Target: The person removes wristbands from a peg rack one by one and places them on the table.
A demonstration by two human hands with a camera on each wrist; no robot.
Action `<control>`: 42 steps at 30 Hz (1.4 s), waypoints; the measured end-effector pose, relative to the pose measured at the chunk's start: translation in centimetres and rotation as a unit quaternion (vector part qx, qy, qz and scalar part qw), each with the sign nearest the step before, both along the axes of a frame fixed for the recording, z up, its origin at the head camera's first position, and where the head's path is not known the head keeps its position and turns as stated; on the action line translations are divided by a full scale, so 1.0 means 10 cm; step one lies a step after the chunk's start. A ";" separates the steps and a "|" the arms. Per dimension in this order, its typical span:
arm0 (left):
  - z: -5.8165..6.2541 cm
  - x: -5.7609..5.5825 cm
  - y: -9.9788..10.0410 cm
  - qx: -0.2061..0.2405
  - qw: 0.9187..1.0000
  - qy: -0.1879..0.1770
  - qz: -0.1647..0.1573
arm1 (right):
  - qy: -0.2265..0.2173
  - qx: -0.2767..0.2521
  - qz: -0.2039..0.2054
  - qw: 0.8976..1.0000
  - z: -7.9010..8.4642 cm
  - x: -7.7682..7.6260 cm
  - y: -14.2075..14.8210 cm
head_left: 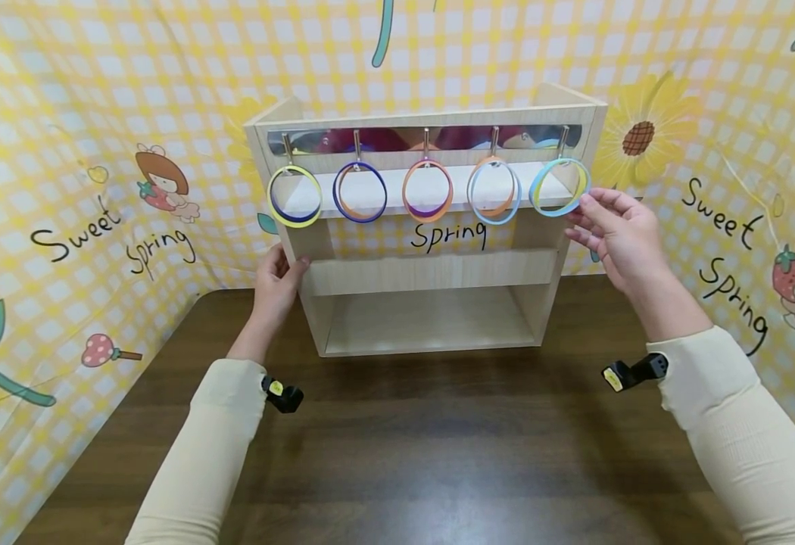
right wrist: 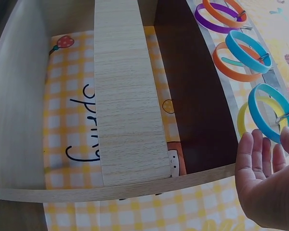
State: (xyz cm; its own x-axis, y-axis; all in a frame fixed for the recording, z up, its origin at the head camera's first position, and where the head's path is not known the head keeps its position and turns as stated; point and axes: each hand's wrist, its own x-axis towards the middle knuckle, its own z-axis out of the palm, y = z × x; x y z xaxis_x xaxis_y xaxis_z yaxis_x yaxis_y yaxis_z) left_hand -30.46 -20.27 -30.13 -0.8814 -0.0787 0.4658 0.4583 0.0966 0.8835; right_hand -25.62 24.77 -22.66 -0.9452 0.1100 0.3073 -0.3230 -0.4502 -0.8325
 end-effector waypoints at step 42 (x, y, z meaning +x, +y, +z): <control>-0.10 -0.15 -0.09 0.005 1.000 -0.004 -0.010 | 0.034 -0.061 0.073 0.995 0.23 0.42 -0.36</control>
